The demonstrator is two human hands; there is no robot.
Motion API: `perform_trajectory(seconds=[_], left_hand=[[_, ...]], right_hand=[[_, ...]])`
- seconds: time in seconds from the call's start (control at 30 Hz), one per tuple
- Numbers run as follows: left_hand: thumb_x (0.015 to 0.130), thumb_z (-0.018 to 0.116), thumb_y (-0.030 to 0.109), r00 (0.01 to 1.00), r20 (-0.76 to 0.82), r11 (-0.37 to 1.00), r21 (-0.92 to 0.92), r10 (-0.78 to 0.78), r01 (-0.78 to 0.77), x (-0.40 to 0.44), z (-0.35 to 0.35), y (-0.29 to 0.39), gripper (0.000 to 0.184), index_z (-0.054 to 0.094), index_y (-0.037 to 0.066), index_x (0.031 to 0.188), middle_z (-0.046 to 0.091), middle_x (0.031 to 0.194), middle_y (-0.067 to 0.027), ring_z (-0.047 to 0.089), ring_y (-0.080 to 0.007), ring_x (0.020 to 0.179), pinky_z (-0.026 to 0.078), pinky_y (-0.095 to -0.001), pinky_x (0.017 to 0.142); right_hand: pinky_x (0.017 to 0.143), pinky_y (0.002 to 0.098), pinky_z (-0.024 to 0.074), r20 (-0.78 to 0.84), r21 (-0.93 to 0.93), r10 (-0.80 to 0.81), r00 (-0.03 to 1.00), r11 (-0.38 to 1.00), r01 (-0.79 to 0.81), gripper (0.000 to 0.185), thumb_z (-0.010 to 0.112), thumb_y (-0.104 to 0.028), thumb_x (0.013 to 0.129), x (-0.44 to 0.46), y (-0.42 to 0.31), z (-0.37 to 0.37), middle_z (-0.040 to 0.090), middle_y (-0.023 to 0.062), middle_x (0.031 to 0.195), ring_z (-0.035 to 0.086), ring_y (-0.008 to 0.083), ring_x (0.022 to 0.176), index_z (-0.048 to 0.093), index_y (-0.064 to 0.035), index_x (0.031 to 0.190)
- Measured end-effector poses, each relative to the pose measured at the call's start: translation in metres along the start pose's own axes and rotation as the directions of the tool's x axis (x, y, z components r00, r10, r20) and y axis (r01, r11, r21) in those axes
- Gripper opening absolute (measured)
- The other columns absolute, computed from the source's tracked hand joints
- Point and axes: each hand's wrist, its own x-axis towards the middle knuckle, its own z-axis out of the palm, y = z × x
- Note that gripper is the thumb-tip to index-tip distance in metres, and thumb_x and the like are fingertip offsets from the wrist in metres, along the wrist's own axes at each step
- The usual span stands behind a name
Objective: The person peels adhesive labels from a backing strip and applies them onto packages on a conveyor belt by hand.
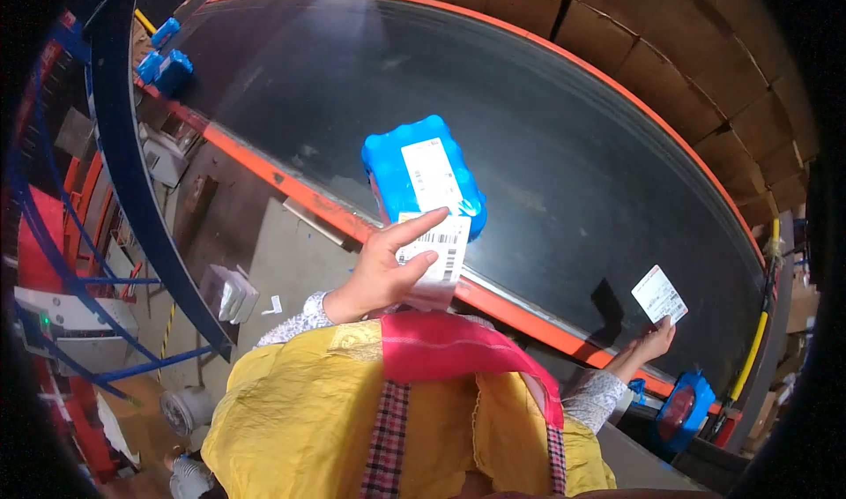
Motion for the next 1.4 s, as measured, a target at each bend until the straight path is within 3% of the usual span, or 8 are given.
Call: perform_trajectory(seconds=[0.23, 0.27, 0.57, 0.93, 0.97, 1.1, 1.23, 1.4], left_hand=[[0.073, 0.062, -0.002, 0.998, 0.053, 0.980, 0.197, -0.033, 0.022, -0.032, 0.048, -0.033, 0.036, 0.061, -0.005, 0.108, 0.064, 0.101, -0.0186, 0.062, -0.0228, 0.093, 0.046, -0.0314, 0.084], [0.071, 0.063, -0.002, 0.998, 0.039, 0.979, 0.201, -0.043, 0.034, -0.032, 0.052, -0.046, 0.037, 0.061, -0.007, 0.108, 0.064, 0.102, -0.0194, 0.062, -0.0232, 0.093, 0.046, -0.0317, 0.084], [0.082, 0.054, 0.001, 0.990, 0.051, 0.968, -0.212, -0.128, 0.136, -0.026, 0.002, -0.110, 0.038, 0.053, -0.008, 0.119, 0.056, 0.117, -0.0141, 0.054, -0.0166, 0.099, 0.044, -0.0251, 0.082], [0.083, 0.057, 0.007, 0.987, 0.152, 0.967, 0.253, -0.052, 0.012, -0.009, 0.013, -0.072, 0.033, 0.057, -0.004, 0.114, 0.056, 0.110, -0.0193, 0.054, -0.0274, 0.092, 0.045, -0.0371, 0.078], [0.082, 0.056, 0.003, 0.863, 0.365, 0.811, 0.345, 0.349, -0.473, 0.005, 0.009, -0.096, 0.025, 0.059, -0.003, 0.106, 0.056, 0.112, -0.0225, 0.056, -0.0317, 0.089, 0.047, -0.0388, 0.074], [0.083, 0.055, 0.004, 0.911, 0.326, 0.812, 0.441, 0.253, -0.383, 0.015, 0.037, -0.086, 0.025, 0.059, -0.002, 0.107, 0.056, 0.113, -0.0216, 0.057, -0.0307, 0.088, 0.047, -0.0377, 0.073], [0.085, 0.057, 0.014, 0.898, 0.174, 0.915, 0.067, -0.403, 0.398, 0.023, 0.078, -0.038, 0.038, 0.055, -0.004, 0.119, 0.056, 0.101, -0.0113, 0.053, -0.0143, 0.085, 0.046, -0.0279, 0.072], [0.084, 0.058, 0.007, 0.954, 0.221, 0.973, 0.160, -0.202, 0.169, 0.033, 0.085, -0.052, 0.032, 0.057, -0.004, 0.114, 0.057, 0.101, -0.0123, 0.053, -0.0138, 0.082, 0.046, -0.0276, 0.070]], right_hand=[[0.050, 0.0302, 0.0370, -0.189, -0.273, -0.125, 0.974, 0.960, 0.070, 0.014, 0.053, -0.014, 0.084, 0.003, -0.005, -0.007, 0.053, 0.0003, 0.063, 0.046, 0.0124, 0.055, 0.062, -0.0022, 0.084], [0.057, 0.0352, 0.0429, -0.094, -0.728, -0.390, 0.916, 0.655, 0.204, 0.014, 0.059, -0.013, 0.081, 0.032, 0.037, -0.023, 0.061, 0.0075, 0.069, 0.055, 0.0185, 0.061, 0.062, 0.0004, 0.083], [0.072, 0.0300, 0.0478, -0.439, -0.257, -0.354, 0.826, 0.930, 0.262, 0.023, 0.063, -0.007, 0.072, 0.004, -0.030, -0.007, 0.067, 0.0133, 0.084, 0.064, 0.0197, 0.078, 0.064, 0.0046, 0.092], [0.067, 0.0423, 0.0491, -0.801, -0.443, -0.493, 0.340, 0.870, 0.217, 0.018, 0.061, -0.010, 0.066, 0.175, -0.107, -0.180, 0.065, 0.0228, 0.078, 0.064, 0.0372, 0.072, 0.064, 0.0035, 0.077], [0.067, 0.0424, 0.0494, -0.802, -0.498, -0.517, 0.300, 0.855, 0.144, 0.017, 0.062, -0.010, 0.066, 0.172, -0.111, -0.173, 0.066, 0.0217, 0.078, 0.064, 0.0368, 0.072, 0.064, 0.0026, 0.077], [0.076, 0.0471, 0.0457, -0.835, -0.515, -0.493, 0.243, 0.856, -0.034, 0.021, 0.059, -0.013, 0.068, 0.224, -0.102, -0.220, 0.064, 0.0230, 0.085, 0.060, 0.0388, 0.084, 0.065, 0.0021, 0.083], [0.086, 0.0443, 0.0387, -0.846, -0.533, -0.443, 0.297, 0.714, -0.454, 0.020, 0.060, -0.015, 0.073, 0.195, -0.113, -0.213, 0.064, 0.0178, 0.096, 0.054, 0.0355, 0.097, 0.067, -0.0030, 0.087], [0.094, 0.0440, 0.0360, -0.769, -0.553, -0.607, 0.202, 0.473, -0.686, 0.056, 0.056, -0.021, 0.082, 0.212, -0.098, -0.200, 0.053, 0.0165, 0.119, 0.046, 0.0346, 0.113, 0.038, 0.0019, 0.129]])
